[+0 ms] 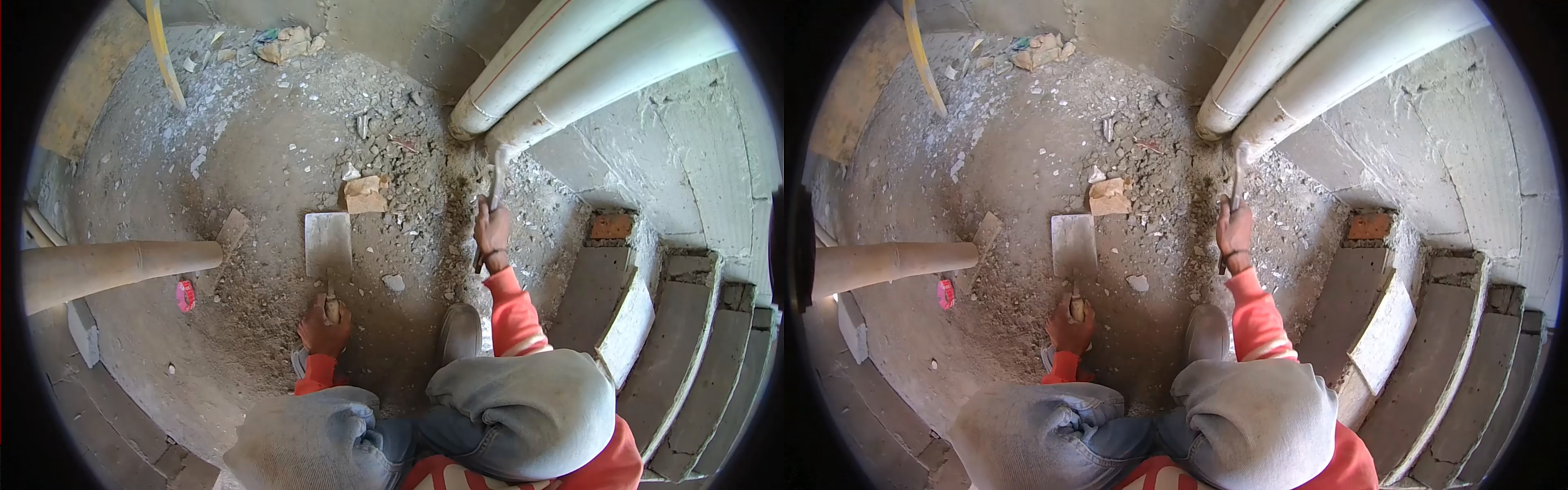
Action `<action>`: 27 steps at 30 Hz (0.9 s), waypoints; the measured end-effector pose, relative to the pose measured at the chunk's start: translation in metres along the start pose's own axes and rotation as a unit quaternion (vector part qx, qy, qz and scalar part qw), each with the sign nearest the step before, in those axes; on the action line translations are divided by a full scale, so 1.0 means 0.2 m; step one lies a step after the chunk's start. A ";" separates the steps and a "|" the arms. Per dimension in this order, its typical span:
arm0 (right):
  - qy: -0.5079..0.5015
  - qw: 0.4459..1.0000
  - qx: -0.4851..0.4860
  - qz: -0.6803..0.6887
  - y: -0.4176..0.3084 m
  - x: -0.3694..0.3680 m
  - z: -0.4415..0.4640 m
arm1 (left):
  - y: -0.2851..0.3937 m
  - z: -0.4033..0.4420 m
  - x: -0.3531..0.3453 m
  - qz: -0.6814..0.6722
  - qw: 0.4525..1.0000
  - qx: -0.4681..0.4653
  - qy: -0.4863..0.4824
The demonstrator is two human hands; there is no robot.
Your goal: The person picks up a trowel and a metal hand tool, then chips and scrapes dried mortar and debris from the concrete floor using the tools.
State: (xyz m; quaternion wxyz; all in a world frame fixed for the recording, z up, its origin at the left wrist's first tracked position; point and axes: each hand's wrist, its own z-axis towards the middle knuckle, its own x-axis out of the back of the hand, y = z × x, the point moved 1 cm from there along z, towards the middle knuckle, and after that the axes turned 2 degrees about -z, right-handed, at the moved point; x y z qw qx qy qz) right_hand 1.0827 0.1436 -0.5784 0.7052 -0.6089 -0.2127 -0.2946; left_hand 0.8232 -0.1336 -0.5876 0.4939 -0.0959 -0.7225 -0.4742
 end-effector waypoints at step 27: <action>-0.087 0.993 -0.073 -0.032 -0.08 0.10 0.03 | 0.02 0.03 0.00 0.013 1.000 -0.014 0.004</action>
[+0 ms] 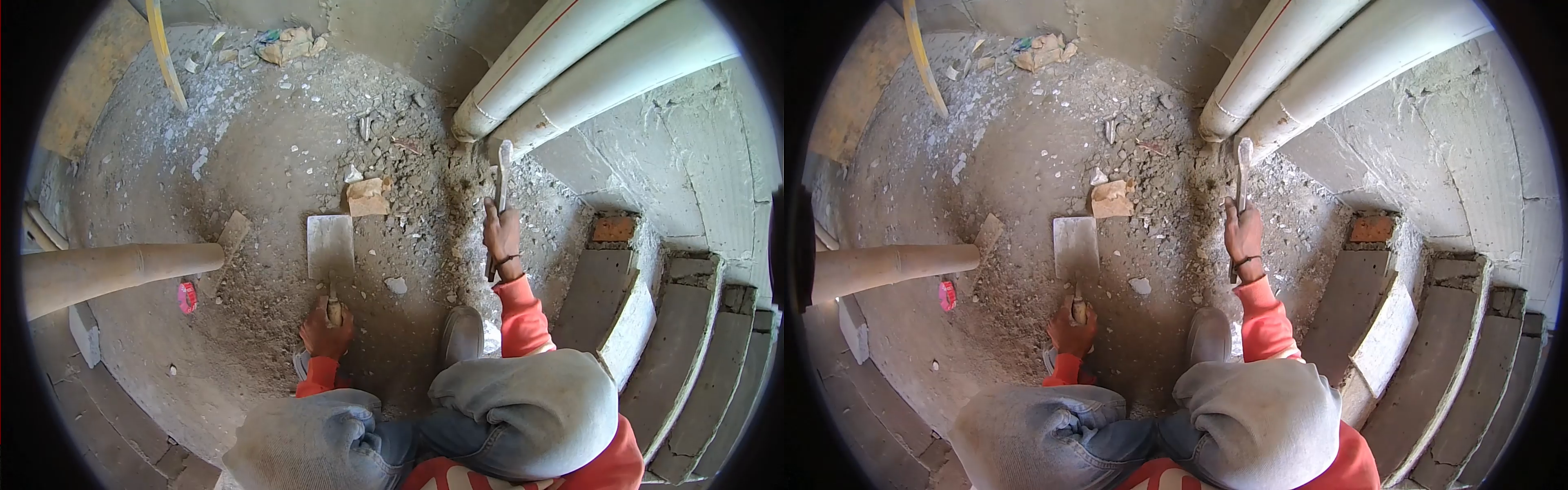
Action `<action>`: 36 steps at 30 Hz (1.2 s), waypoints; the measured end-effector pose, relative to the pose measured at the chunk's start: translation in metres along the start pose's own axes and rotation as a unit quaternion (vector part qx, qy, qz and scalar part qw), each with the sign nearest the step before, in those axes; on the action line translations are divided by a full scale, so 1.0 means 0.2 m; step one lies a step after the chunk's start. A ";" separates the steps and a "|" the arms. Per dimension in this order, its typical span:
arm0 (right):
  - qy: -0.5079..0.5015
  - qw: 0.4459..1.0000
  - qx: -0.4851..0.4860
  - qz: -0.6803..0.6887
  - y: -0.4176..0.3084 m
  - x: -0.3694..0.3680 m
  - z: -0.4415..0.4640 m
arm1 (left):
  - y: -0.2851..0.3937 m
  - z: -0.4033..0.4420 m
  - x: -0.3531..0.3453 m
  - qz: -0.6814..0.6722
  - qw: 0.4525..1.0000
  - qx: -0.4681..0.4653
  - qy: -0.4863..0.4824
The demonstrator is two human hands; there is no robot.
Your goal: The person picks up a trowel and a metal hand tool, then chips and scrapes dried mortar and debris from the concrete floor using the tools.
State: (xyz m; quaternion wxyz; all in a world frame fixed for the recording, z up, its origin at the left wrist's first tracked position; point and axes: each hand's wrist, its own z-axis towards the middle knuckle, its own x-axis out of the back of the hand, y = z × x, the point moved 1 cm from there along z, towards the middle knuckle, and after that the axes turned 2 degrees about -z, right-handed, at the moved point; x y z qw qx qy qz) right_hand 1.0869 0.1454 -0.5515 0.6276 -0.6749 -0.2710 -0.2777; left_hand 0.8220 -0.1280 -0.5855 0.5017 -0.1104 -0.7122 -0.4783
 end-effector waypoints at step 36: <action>-0.113 0.931 0.088 -0.336 0.12 0.28 0.30 | -0.01 0.00 -0.01 -0.025 1.000 0.009 -0.003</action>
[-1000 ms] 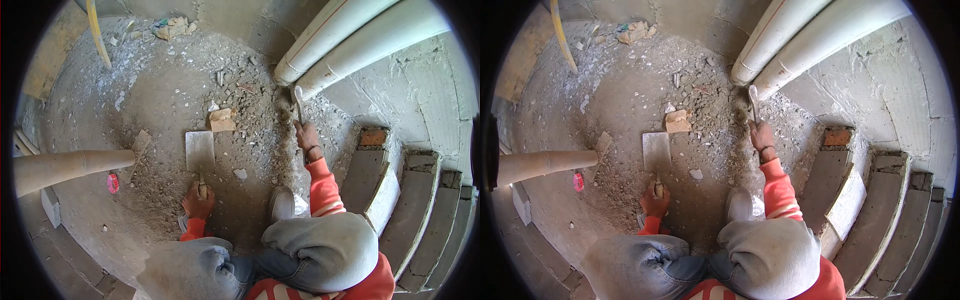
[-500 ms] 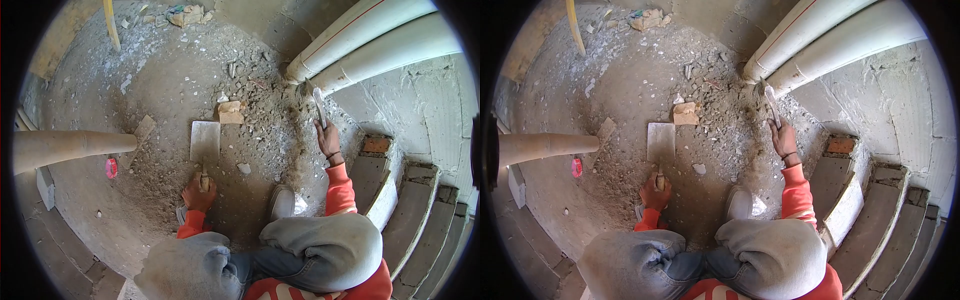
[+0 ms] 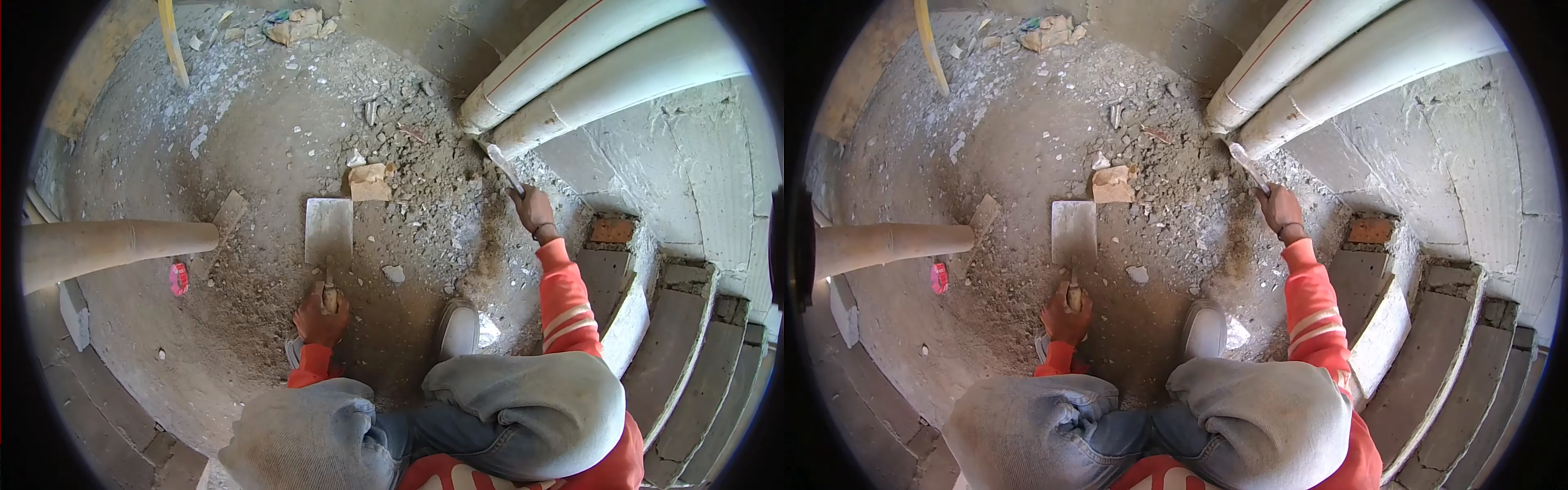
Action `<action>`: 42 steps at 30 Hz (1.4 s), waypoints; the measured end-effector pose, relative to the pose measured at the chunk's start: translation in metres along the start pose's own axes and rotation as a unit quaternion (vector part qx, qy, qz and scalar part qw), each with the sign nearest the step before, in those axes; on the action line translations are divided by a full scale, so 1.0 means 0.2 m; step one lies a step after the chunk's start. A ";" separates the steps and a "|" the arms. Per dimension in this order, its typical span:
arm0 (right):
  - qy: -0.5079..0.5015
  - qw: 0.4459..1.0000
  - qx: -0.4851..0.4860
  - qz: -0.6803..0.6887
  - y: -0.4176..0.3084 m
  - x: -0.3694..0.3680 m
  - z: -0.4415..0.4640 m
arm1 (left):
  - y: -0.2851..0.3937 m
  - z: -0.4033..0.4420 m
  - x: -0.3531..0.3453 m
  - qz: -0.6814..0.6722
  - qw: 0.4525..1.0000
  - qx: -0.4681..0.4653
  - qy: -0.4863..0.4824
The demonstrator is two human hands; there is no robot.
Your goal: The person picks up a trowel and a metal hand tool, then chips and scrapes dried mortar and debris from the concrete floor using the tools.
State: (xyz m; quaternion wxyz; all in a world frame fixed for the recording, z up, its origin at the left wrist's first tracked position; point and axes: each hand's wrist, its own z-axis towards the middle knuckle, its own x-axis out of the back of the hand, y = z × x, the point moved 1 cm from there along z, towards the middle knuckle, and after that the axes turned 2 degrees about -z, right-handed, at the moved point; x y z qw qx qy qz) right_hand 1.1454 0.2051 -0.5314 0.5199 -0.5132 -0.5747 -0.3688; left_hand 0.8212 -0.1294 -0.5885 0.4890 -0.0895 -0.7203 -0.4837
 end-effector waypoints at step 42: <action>0.034 0.996 0.014 -0.080 0.03 -0.20 -0.13 | -0.02 0.01 0.00 -0.006 1.000 0.007 -0.005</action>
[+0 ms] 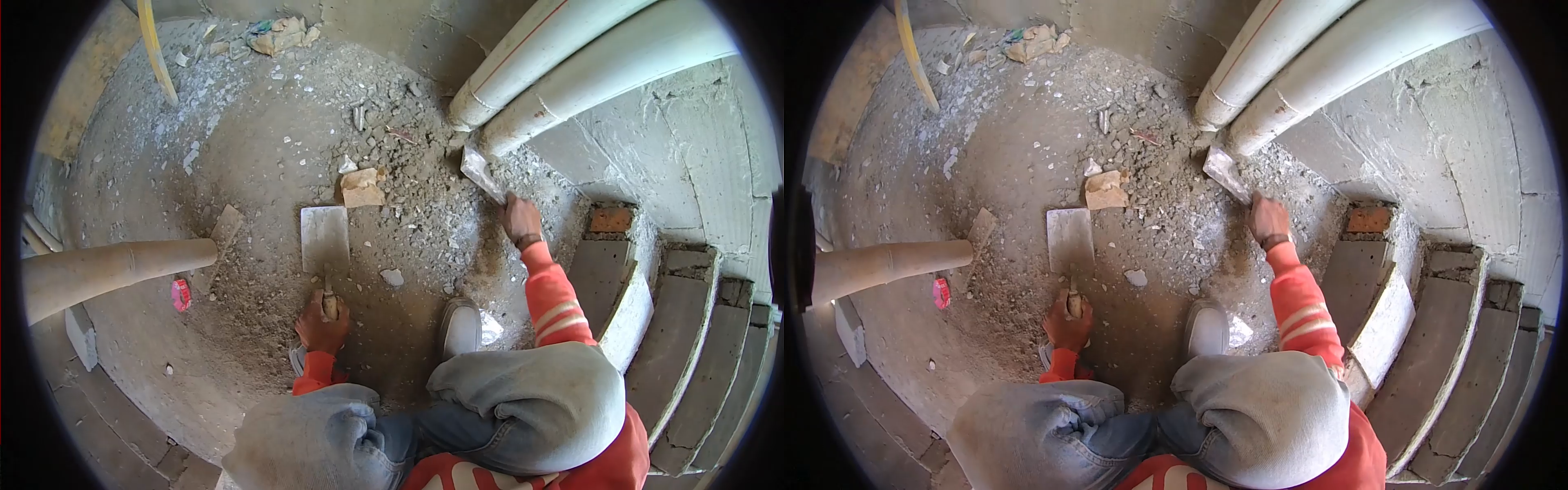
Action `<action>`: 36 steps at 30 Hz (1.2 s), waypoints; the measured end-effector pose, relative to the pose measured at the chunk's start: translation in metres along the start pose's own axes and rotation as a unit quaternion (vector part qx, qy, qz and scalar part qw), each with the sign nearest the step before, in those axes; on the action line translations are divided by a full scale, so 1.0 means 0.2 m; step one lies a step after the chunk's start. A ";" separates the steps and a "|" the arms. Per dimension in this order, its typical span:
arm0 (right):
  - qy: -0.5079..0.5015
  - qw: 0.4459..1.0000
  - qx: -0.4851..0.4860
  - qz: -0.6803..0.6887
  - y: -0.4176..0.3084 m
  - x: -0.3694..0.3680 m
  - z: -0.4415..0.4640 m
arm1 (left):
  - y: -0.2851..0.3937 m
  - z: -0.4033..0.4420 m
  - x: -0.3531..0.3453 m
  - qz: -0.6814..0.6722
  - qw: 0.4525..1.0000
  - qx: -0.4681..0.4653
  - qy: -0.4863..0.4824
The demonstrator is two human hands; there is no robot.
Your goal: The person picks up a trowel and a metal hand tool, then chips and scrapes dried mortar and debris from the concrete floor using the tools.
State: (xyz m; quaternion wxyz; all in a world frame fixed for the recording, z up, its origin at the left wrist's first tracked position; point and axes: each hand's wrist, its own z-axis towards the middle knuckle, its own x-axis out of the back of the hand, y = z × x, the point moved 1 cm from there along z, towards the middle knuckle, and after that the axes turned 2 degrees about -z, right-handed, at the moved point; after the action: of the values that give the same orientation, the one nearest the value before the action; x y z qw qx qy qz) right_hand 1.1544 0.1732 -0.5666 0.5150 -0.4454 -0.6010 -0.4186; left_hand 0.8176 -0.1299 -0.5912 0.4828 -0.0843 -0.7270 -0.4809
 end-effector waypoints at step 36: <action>-0.038 0.999 -0.008 0.029 0.07 0.00 -0.01 | 0.07 -0.02 0.02 0.009 1.000 -0.018 0.009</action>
State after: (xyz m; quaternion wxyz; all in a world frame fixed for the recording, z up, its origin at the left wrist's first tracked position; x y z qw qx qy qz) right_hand 1.1685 0.1743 -0.5665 0.5003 -0.4825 -0.6031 -0.3914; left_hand 0.8264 -0.1269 -0.5788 0.4918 -0.0952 -0.7129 -0.4907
